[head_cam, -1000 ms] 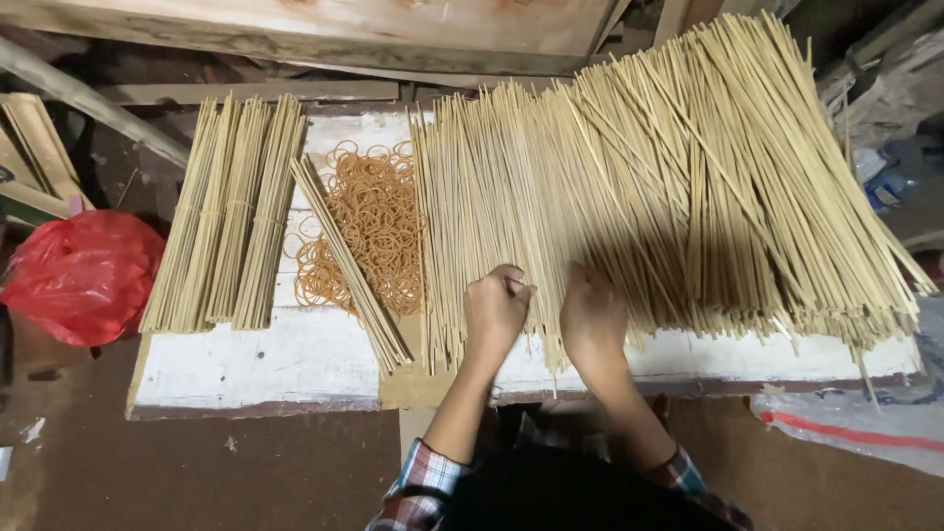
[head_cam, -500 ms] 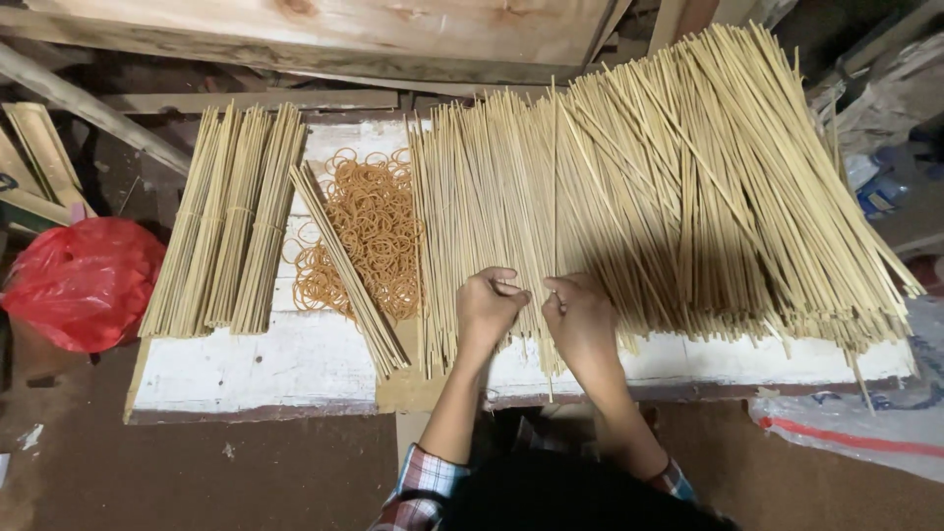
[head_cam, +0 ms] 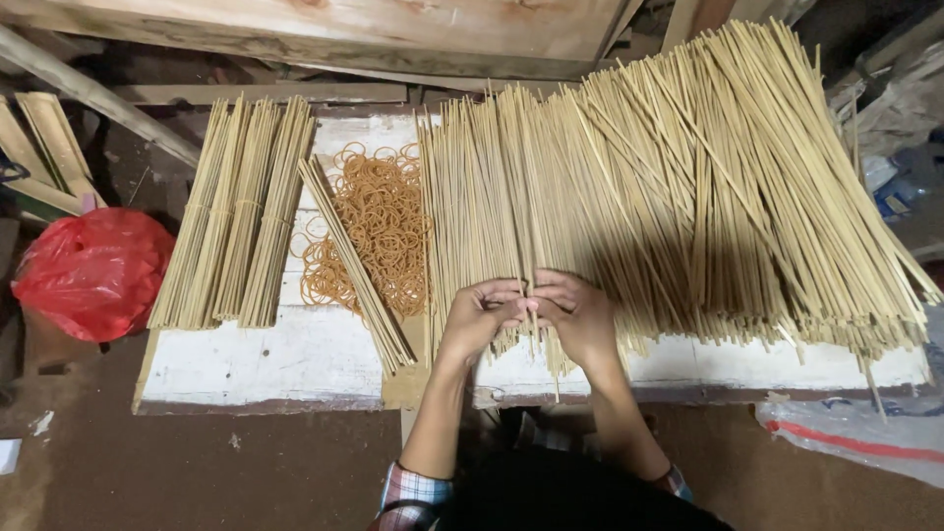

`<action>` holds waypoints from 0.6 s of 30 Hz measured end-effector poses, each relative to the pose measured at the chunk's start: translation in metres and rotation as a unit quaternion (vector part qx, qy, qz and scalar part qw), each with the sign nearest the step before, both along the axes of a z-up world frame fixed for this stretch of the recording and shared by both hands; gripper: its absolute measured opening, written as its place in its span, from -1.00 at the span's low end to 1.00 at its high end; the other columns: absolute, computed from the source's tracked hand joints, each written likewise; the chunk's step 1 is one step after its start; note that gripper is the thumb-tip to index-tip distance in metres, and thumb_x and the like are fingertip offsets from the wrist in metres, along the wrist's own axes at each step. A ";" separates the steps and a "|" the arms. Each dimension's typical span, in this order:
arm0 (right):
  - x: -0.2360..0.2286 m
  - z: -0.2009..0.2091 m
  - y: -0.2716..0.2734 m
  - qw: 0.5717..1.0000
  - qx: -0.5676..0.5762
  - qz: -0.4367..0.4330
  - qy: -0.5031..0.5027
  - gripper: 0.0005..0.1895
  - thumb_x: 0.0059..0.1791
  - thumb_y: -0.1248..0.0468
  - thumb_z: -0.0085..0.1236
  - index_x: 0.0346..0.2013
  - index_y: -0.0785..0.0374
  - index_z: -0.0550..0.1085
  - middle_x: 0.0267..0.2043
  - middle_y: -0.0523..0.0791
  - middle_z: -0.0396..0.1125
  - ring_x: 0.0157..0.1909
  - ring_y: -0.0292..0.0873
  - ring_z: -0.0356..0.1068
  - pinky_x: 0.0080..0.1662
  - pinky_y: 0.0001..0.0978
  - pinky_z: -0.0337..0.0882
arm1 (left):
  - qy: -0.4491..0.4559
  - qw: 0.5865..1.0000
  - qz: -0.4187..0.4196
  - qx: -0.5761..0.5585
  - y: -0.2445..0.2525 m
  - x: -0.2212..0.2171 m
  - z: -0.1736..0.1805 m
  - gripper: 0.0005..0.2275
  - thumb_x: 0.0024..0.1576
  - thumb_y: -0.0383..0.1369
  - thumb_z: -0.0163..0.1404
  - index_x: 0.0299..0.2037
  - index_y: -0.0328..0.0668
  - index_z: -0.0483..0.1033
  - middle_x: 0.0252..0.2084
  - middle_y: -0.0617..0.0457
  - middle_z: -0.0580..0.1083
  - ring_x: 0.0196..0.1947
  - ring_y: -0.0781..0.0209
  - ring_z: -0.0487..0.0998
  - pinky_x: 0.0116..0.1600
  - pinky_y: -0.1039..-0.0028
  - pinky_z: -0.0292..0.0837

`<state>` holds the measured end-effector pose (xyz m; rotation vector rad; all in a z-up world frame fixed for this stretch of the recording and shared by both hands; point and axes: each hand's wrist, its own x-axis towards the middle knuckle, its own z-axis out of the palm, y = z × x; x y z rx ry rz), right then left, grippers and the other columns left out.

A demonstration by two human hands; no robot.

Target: Sorting and bundling thin wooden sticks by hand on a work surface

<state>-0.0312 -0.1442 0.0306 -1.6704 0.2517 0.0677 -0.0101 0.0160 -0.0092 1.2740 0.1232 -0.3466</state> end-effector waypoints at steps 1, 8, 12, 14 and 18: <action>0.001 -0.007 0.000 1.000 0.000 0.000 0.001 -0.52 -0.11 0.38 0.37 0.09 0.43 0.50 -0.11 0.21 0.51 -0.12 0.12 0.57 -0.17 -0.12 0.64 | 0.001 1.000 0.000 0.000 0.002 -0.003 0.005 -0.66 0.02 -0.57 0.19 0.02 -0.45 0.56 -0.21 -0.20 0.59 -0.37 0.20 0.65 -0.21 0.50 0.69; 0.009 -0.026 -0.003 1.000 0.022 -0.014 0.003 -0.62 -0.08 0.46 0.27 0.05 0.41 0.54 -0.11 0.27 0.48 -0.20 0.11 0.56 -0.20 -0.10 0.62 | -0.043 0.998 -0.047 0.020 0.007 -0.011 0.008 -0.50 -0.05 -0.63 0.26 0.15 -0.47 0.47 -0.18 -0.23 0.52 -0.28 0.12 0.62 -0.16 0.35 0.69; 0.003 0.023 0.008 0.996 -0.060 0.025 0.061 -0.67 -0.09 0.39 0.31 -0.02 0.34 0.60 -0.28 0.15 0.55 -0.40 -0.04 0.59 -0.29 -0.35 0.63 | -0.064 0.996 -0.029 0.049 0.012 -0.004 -0.014 -0.47 -0.06 -0.63 0.28 0.17 -0.45 0.46 -0.22 -0.28 0.53 -0.31 0.01 0.66 -0.19 0.31 0.71; 0.006 0.017 0.013 0.995 -0.072 0.046 0.056 -0.65 -0.09 0.40 0.29 0.00 0.32 0.59 -0.25 0.14 0.55 -0.38 -0.04 0.59 -0.27 -0.32 0.63 | -0.076 0.992 -0.029 0.094 0.020 -0.007 0.000 -0.46 -0.09 -0.62 0.30 0.16 -0.41 0.48 -0.22 -0.25 0.55 -0.31 0.01 0.67 -0.21 0.33 0.70; 0.013 0.010 0.033 0.993 -0.028 0.103 0.047 -0.63 -0.07 0.47 0.20 0.04 0.35 0.58 -0.18 0.15 0.55 -0.28 -0.02 0.59 -0.17 -0.25 0.63 | -0.077 0.982 -0.006 0.171 0.042 -0.022 0.041 -0.31 -0.13 -0.60 0.32 0.28 -0.44 0.34 -0.23 -0.21 0.60 -0.27 -0.03 0.69 -0.09 0.28 0.67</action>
